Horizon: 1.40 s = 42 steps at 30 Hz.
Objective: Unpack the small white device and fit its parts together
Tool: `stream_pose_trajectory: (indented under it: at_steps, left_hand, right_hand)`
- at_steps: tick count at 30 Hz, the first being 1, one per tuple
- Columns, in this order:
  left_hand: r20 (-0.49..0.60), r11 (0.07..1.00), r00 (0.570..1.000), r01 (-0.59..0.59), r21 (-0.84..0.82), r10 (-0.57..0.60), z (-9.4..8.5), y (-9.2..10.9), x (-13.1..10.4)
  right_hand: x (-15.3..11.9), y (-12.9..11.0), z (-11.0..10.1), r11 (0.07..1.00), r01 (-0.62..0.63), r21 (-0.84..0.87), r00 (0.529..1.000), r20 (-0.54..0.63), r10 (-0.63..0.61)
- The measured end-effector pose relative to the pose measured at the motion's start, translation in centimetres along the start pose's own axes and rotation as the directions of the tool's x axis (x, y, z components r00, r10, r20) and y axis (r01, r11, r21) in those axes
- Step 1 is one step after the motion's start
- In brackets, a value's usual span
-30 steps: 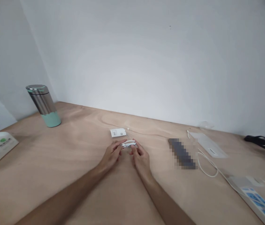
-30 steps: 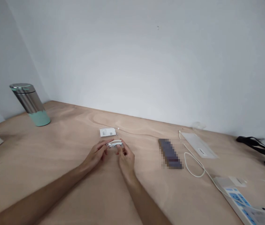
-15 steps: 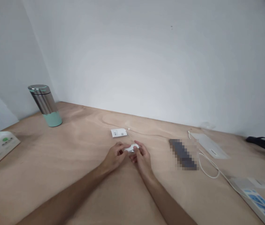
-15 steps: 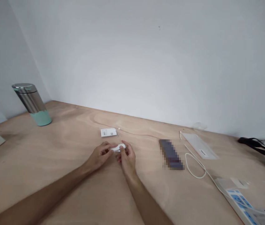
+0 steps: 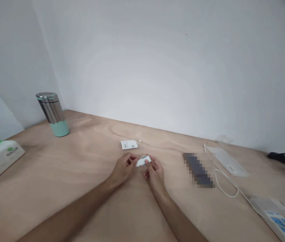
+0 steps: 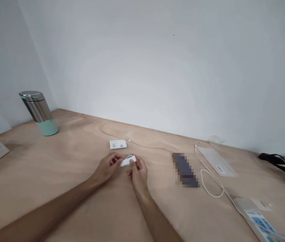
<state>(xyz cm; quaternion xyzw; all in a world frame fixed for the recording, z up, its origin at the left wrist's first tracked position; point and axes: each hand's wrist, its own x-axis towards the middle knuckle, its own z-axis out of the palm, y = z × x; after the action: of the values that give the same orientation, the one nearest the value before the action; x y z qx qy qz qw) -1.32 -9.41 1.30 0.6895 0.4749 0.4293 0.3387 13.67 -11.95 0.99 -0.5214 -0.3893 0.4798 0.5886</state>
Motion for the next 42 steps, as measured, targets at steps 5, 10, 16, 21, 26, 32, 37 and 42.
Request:
stream_pose_trajectory:
  at_steps: [5,10,16,21,26,32,37,42]
  left_hand:
    - [-0.052,0.767,0.951,-0.212,0.606,0.304,-2.5,-1.8,1.7]
    - [0.019,0.624,0.962,-0.191,0.758,0.271,-3.5,-4.0,2.7]
    - [0.097,0.662,0.977,-0.2,0.722,0.189,-3.2,-3.5,2.4]
    - [0.103,0.731,0.988,-0.153,0.665,0.114,-3.5,-2.1,2.3]
    - [0.185,0.745,0.969,-0.243,0.621,0.162,-3.3,-1.8,2.0]
    - [0.188,0.734,0.959,-0.282,0.618,0.211,-2.9,-2.4,1.7]
    - [0.213,0.792,0.954,-0.294,0.535,0.21,-3.1,-2.3,1.8]
    - [0.228,0.774,0.924,-0.383,0.504,0.308,-3.1,-1.6,1.5]
  right_hand:
    - [0.2,0.3,0.0,1.0,0.017,-0.02,1.0,-0.023,-0.017]
    - [0.1,0.3,0.0,1.0,0.013,-0.019,1.0,-0.02,-0.013]
    - [0.0,0.1,-0.1,0.998,0.018,0.061,0.996,-0.094,-0.013]
    - [0.0,0.0,-0.1,0.998,0.018,0.064,0.994,-0.11,-0.011]
    - [0.0,-0.1,-0.1,0.997,0.05,0.052,0.991,-0.125,-0.044]
    - [0.1,0.1,-0.1,0.998,0.054,0.019,0.989,-0.142,-0.051]
    - [0.3,-0.2,-0.4,0.998,0.057,-0.005,0.977,-0.204,-0.057]
    - [0.6,-0.3,-0.6,0.997,0.08,-0.012,0.971,-0.224,-0.08]
